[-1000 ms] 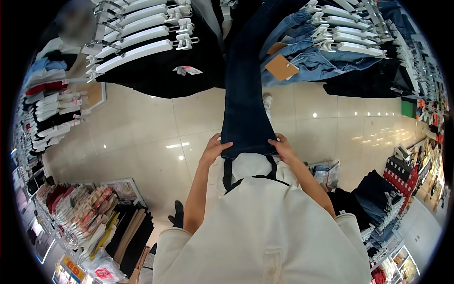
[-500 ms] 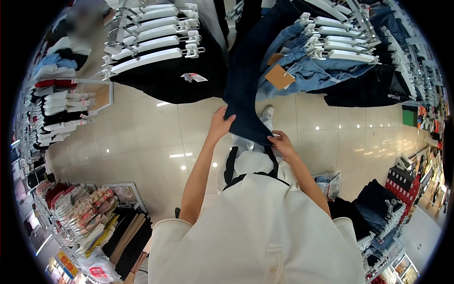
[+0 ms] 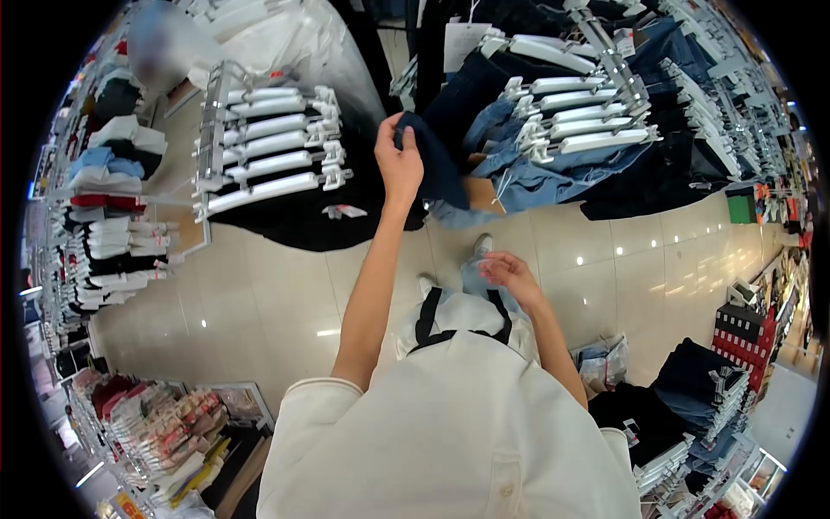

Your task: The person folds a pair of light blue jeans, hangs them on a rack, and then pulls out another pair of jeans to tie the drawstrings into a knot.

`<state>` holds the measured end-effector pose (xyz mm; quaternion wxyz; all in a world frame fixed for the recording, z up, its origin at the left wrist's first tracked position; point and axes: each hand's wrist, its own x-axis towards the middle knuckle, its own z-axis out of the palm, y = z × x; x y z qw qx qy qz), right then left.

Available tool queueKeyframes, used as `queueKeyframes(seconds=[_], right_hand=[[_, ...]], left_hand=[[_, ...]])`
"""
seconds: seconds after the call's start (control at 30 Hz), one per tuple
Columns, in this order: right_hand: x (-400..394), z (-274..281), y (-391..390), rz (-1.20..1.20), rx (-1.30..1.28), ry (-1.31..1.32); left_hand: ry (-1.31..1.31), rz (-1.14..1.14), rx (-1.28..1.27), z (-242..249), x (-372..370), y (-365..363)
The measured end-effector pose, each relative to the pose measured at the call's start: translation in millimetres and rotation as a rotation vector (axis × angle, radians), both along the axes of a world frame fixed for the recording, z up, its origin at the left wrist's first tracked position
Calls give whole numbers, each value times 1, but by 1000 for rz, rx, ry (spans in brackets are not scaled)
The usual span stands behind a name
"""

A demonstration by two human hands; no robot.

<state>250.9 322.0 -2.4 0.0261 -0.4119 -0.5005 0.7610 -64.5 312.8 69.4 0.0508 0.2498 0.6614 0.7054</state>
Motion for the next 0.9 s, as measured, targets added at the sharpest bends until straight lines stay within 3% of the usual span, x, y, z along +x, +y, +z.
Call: queueKeyframes(seconds=[0.13, 0.2, 0.3, 0.4, 0.43, 0.47, 0.5, 0.53, 0.57, 0.63, 0.67, 0.77, 0.9], right_hand=[[10, -7, 7, -30, -35, 8], [18, -11, 11, -39, -46, -35], [33, -10, 14, -71, -74, -89], [47, -12, 19, -109, -97, -153], [52, -11, 21, -120, -109, -178], [58, -10, 21, -119, -106, -184], [62, -9, 23, -124, -99, -200], [66, -8, 27, -131, -91, -215], [69, -5, 30, -131, -89, -217], [71, 3, 35, -224, -121, -210], [72, 5, 38, -240, -138, -208], [67, 3, 45, -219, -142, -251], [51, -11, 63, -101, -131, -210]], left_hand=[[39, 158, 150, 26, -1, 34], [186, 332, 157, 25, 5, 48], [311, 157, 83, -25, 7, 61], [466, -77, -273, -133, -1, 74], [498, -170, -614, -184, -2, 75], [323, -278, -1019, -227, 7, 72], [21, -693, -1387, -276, -10, 81], [-80, -774, -1379, -378, -11, 88], [-80, -775, -1376, -370, -10, 91], [-139, -640, -970, -324, -10, 86], [-232, -389, -784, -310, -3, 89], [-148, -268, -673, -213, -7, 105], [-226, -437, -232, -101, 1, 112]])
